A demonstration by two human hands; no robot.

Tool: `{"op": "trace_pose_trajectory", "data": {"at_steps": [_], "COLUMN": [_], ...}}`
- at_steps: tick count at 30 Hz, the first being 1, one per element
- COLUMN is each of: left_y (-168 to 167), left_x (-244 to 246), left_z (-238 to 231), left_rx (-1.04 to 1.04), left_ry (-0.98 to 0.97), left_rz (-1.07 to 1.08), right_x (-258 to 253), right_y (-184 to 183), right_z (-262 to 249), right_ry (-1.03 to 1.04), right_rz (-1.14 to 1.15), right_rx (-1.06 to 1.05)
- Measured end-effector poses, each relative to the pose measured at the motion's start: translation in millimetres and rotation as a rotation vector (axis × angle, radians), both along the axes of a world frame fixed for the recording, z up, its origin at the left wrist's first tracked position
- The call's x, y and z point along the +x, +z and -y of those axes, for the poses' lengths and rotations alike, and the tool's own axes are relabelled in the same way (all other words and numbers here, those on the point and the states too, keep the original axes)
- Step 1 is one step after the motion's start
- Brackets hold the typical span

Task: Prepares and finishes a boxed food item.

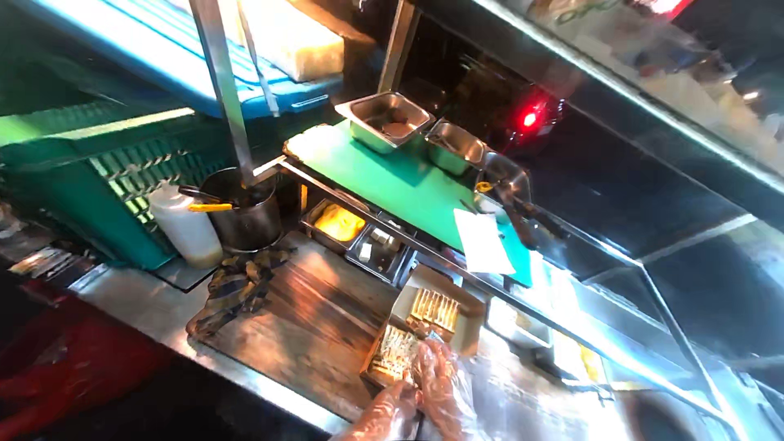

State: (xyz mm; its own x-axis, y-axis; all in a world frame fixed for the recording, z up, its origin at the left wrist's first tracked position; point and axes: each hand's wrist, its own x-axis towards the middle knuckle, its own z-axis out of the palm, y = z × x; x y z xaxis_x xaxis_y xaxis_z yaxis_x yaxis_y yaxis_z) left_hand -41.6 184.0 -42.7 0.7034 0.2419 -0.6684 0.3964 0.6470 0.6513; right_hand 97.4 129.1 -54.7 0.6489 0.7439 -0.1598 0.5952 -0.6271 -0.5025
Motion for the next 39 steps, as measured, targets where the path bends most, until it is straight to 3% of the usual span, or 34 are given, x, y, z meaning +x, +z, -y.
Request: {"op": "trace_pose_trajectory", "data": {"at_steps": [2, 4, 8, 10, 19, 33, 39], "left_y": [-15.0, -14.7, -5.8, -5.2, -10.3, -17.8, -15.9], "left_x": [-9.0, -17.7, -31.8, -35.9, -58.5, -59.3, -58.6], "left_z": [-3.3, -11.7, -25.7, -31.4, -32.8, -38.1, -39.4], "left_rx": [-0.003, -0.016, -0.06, -0.048, 0.021, 0.038, 0.075], "left_ry": [0.043, 0.096, 0.182, 0.194, 0.303, 0.302, 0.318], "left_rz": [0.052, 0.093, 0.148, 0.163, 0.165, 0.159, 0.158], "right_x": [13.0, 45.7, 96.0, 107.9, 120.5, 119.7, 124.4], "right_y": [2.8, 5.0, 6.1, -6.3, -17.9, -15.2, -14.4], "right_z": [3.9, -1.0, -33.8, -50.8, -42.7, -48.9, -41.0], "right_ry": [-0.028, -0.034, 0.168, 0.282, 0.24, 0.224, 0.151], "right_rz": [0.034, 0.044, 0.085, 0.112, -0.016, -0.01, -0.034], "right_rx": [0.173, 0.204, -0.333, -0.448, -0.282, -0.392, -0.323]}}
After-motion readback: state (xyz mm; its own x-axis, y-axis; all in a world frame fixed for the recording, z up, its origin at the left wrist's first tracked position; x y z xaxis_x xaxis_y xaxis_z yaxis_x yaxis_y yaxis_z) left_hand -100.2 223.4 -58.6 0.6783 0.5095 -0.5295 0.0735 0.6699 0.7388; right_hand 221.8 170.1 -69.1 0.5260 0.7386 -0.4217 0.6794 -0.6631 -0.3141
